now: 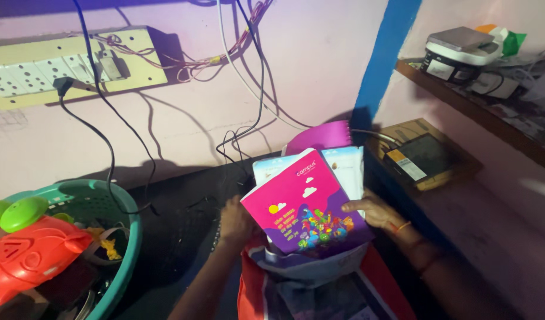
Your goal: The person places items including notebooks, a pencil case, and a bottle into a bag while working at a desk.
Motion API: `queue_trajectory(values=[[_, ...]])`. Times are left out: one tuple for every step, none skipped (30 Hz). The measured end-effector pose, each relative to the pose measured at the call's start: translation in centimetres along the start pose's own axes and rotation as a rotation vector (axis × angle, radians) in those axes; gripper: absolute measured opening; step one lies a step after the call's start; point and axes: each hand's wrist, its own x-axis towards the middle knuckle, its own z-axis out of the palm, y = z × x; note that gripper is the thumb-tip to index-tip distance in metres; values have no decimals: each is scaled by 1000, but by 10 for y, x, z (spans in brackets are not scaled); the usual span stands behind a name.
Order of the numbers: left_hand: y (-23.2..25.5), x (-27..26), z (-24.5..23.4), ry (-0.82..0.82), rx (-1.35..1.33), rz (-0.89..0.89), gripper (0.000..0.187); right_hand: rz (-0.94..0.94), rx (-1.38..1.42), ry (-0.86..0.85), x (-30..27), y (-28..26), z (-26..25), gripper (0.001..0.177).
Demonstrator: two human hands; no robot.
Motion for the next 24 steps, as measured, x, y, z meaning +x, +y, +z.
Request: queue_trajectory(values=[[1,9,24,-8,-76,27,35,-1,7,-7,1,1,2,70],[1,15,44,-15,-152,54,36,-3,14,-15,1,2,3,69],[0,18,58,-130,-165,0,36,0,19,-21,1,2,4,68],[1,20,66,-245,-178,-52,35,3,23,-26,1,2,4,67],[5,23,67,-360,-190,-105,35,6,27,-32,1,2,2,66],[7,25,61,-381,-216,-139,38,1,27,-28,0,3,1,66],[5,25,50,-402,-243,-174,42,-4,27,-26,-1,3,-2,66],[6,26,40,-423,-269,-209,47,-9,28,-23,-3,5,-5,66],[4,27,31,-346,-309,-204,44,36,31,-3,-5,7,-9,64],[-4,28,21,-269,-347,-200,43,80,34,18,-9,8,-15,63],[-7,33,12,-188,-384,-198,43,121,35,36,-10,8,-19,62],[-7,34,5,-162,-552,-321,47,101,60,3,-13,8,-24,62],[-5,31,-1,-136,-721,-444,52,80,85,-30,-19,8,-29,63],[-1,32,-7,-109,-890,-565,58,59,110,-64,-23,9,-34,63],[7,32,-11,-166,-1320,-553,54,65,104,-73,-24,10,-36,60],[15,29,-14,-228,-1749,-522,52,72,98,-82,-22,12,-38,58],[21,27,-18,-300,-2174,-473,51,81,95,-89,-20,14,-39,55],[25,30,-24,-362,-2199,-488,54,87,57,-69,-12,16,-40,56],[28,30,-30,-428,-2223,-510,57,98,22,-47,-2,21,-38,56],[30,30,-35,-495,-2246,-531,60,108,-14,-25,3,26,-39,57],[31,27,-40,-461,-2236,-518,60,99,-60,-7,7,31,-39,55],[30,26,-45,-427,-2225,-505,60,90,-107,12,13,36,-38,53],[29,24,-49,-390,-2215,-491,61,80,-154,29,18,40,-37,51],[29,24,-52,-364,-2172,-554,59,73,-151,51,18,42,-34,50]])
